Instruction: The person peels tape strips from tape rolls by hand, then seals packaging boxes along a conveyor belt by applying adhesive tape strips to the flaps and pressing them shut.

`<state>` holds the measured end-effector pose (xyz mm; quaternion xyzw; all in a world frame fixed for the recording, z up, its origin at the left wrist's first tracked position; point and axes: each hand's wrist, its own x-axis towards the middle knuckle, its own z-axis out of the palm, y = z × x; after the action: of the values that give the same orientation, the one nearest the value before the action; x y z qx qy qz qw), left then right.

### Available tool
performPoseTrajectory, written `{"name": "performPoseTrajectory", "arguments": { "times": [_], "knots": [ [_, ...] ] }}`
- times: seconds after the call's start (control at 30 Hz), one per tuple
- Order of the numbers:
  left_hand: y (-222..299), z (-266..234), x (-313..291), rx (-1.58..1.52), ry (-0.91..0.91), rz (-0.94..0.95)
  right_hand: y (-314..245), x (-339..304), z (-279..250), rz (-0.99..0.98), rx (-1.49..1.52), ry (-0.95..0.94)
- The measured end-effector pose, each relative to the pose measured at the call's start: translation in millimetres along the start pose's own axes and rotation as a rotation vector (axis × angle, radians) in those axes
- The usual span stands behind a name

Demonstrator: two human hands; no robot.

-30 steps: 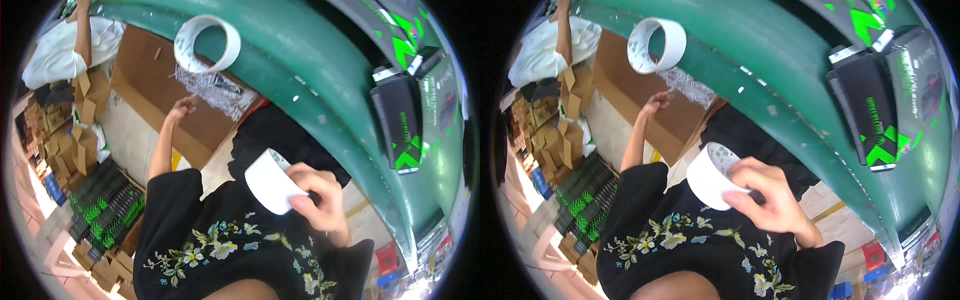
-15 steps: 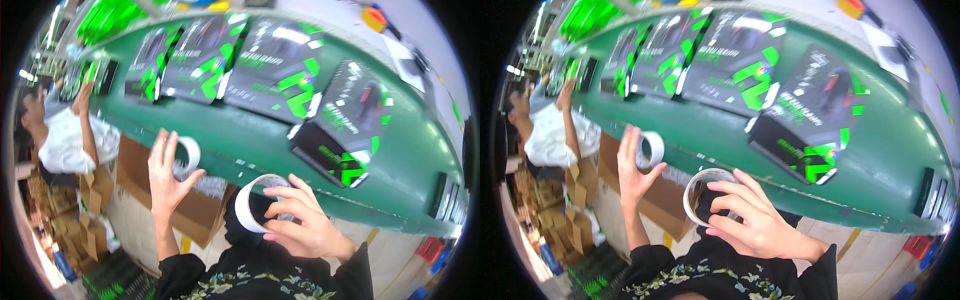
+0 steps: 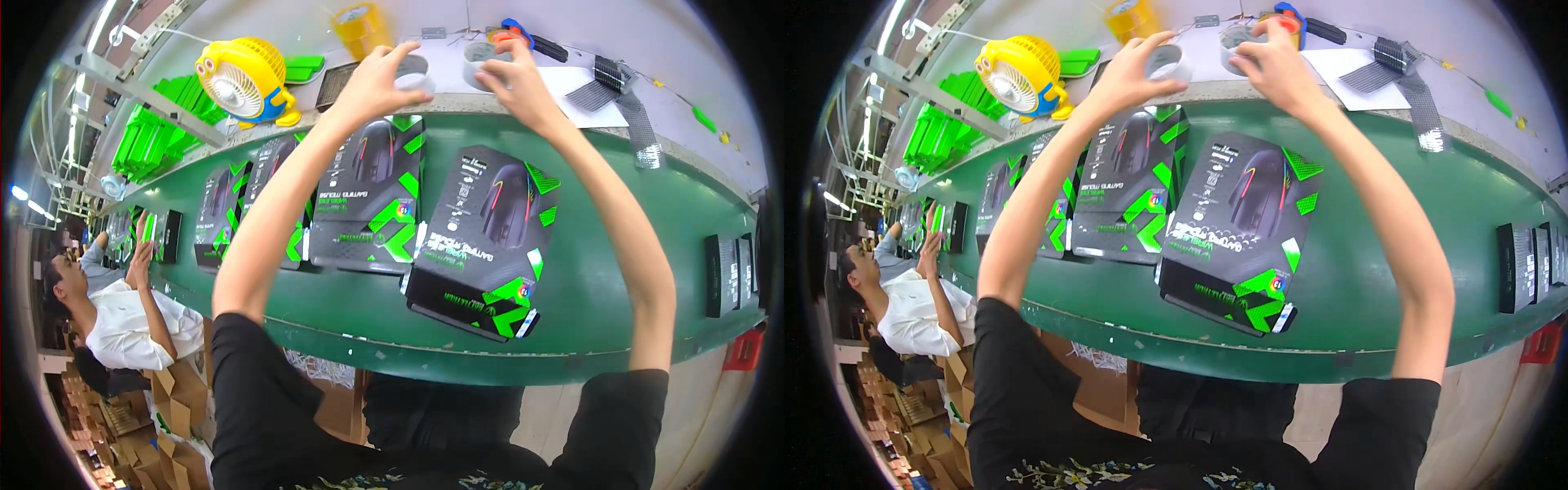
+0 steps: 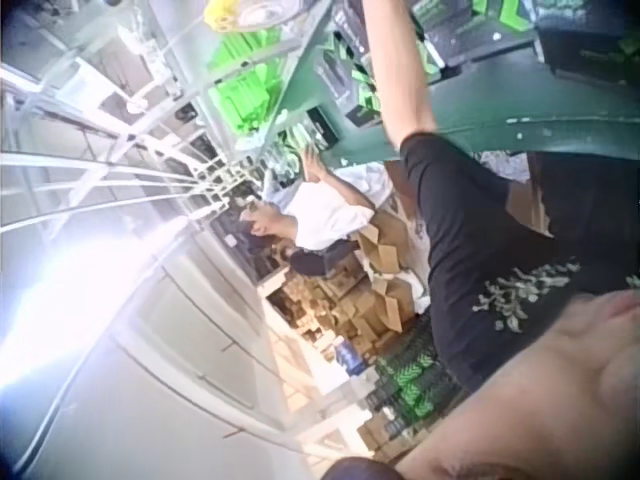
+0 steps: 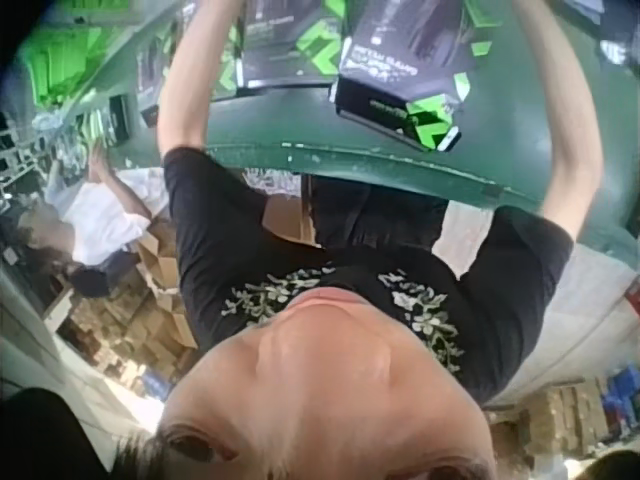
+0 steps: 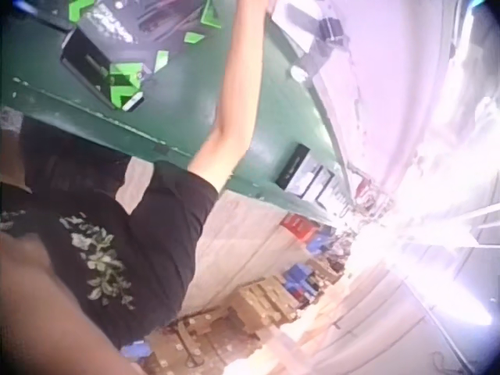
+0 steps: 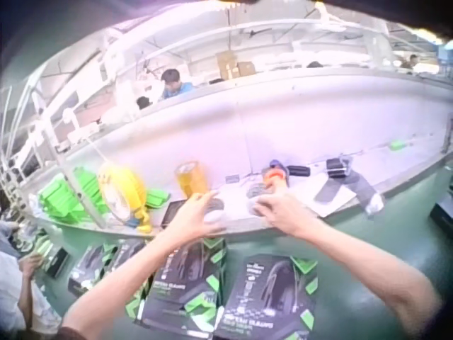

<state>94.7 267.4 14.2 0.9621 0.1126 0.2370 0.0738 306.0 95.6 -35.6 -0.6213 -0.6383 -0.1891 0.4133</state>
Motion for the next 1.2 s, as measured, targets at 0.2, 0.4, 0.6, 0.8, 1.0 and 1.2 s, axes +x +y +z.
{"name": "performPoseTrajectory", "arguments": {
  "times": [0.2,0.4,0.6,0.8,1.0,1.2],
  "knots": [
    [-45,101,45,0.098,0.013,-0.082,41,-15,66,0.081,-0.159,-0.09],
    [27,42,-13,-0.174,-0.059,0.044,-7,-61,-27,0.209,0.102,-0.246],
    [145,-9,-155,-0.331,-0.234,-0.187,-133,-180,-148,0.959,0.482,-0.108],
    [178,-3,-192,0.038,-0.244,-0.128,-205,-237,-160,1.066,0.707,-0.205],
    [203,-15,-224,0.057,-0.302,-0.137,-207,-229,-175,0.965,0.607,-0.33],
    [176,-15,-231,0.152,-0.352,-0.033,-191,-208,-192,1.071,0.681,-0.483]
  ]
}}
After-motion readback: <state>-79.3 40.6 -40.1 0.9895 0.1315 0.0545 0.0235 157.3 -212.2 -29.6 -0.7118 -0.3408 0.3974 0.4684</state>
